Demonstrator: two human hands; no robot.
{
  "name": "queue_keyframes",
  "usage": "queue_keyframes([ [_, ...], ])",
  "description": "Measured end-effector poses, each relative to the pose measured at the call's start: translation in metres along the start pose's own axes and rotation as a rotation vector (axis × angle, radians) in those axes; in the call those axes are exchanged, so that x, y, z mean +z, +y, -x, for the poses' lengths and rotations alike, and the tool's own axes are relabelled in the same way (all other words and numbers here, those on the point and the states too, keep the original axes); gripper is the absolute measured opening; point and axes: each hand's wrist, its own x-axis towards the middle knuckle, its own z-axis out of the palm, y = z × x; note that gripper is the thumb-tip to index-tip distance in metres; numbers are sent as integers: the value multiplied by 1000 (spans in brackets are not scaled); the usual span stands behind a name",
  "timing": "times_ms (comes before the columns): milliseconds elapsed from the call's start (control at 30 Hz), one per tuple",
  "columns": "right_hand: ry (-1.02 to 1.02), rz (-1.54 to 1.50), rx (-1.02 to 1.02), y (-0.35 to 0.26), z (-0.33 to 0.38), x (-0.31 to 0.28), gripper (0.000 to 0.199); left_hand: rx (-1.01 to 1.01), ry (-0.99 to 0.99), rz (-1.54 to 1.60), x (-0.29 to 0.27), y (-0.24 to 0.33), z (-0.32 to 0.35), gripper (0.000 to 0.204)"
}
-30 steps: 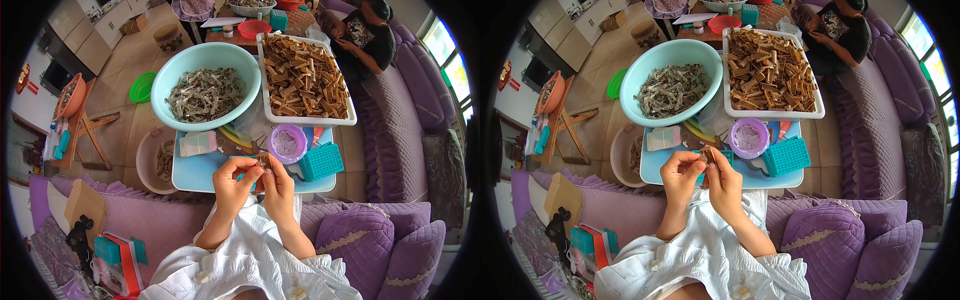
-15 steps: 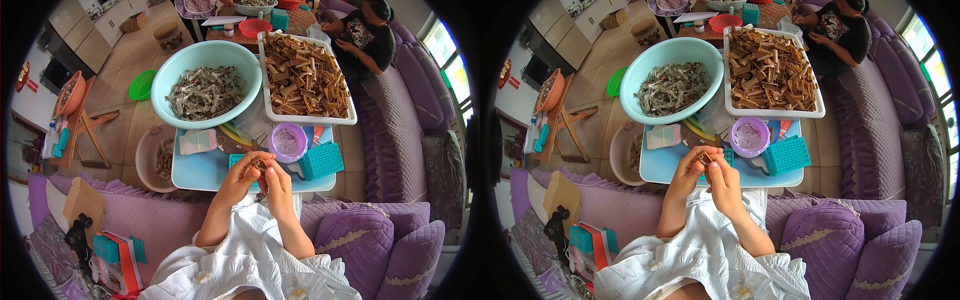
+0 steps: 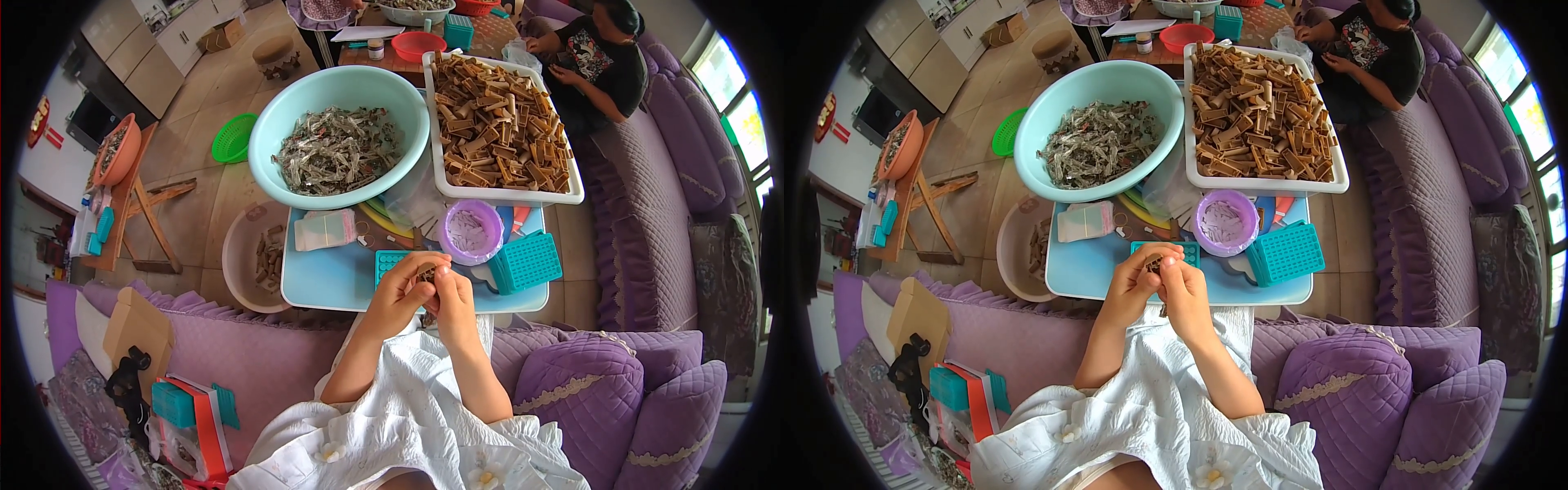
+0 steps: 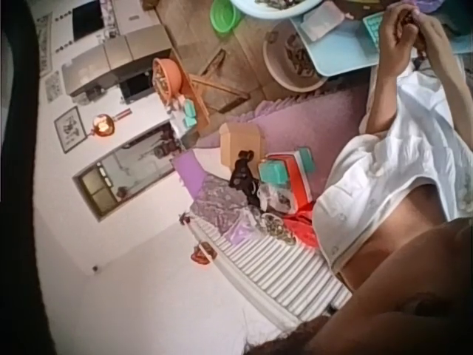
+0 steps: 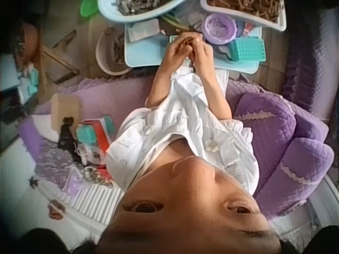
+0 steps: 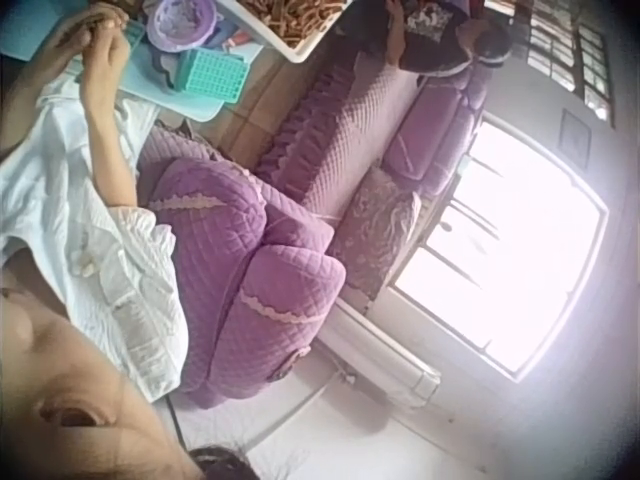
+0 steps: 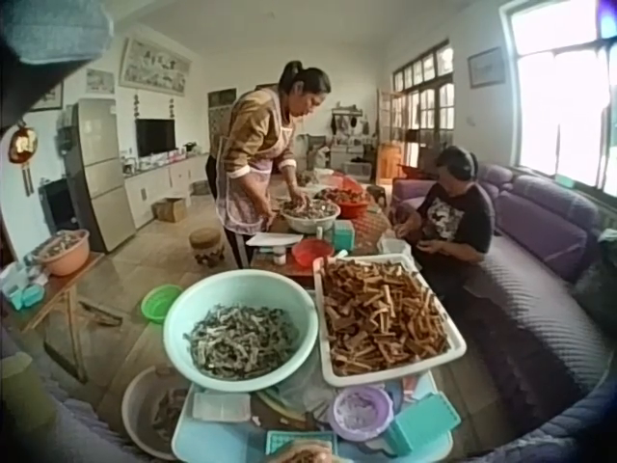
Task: The person places small components into a grid tray by hand for sorting or packaging.
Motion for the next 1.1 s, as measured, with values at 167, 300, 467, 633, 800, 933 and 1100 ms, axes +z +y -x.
queue_keyframes([
  [167, -63, -136, 33, 2, 0, -5, 40, 16, 64, -226, 4, 4, 2, 44],
  [300, -154, -50, 33, -1, 4, -9, 40, -53, 99, 41, 9, 5, 8, 33],
  [467, -188, -21, 37, -3, 5, -9, 35, -93, 157, 92, 12, 5, 13, 27],
  [633, -117, -80, 66, -8, 6, -4, 19, 71, 310, -183, 14, 9, 12, 23],
  [800, 15, 554, -377, -21, 13, 5, 29, 74, 411, -137, 22, 23, 17, 25],
  [933, 17, 483, -364, -15, 10, 2, 29, 47, 409, 74, 23, 24, 17, 23],
  [1100, -90, 205, -229, -15, 6, -7, 29, -8, 434, 338, 23, 21, 14, 29],
])
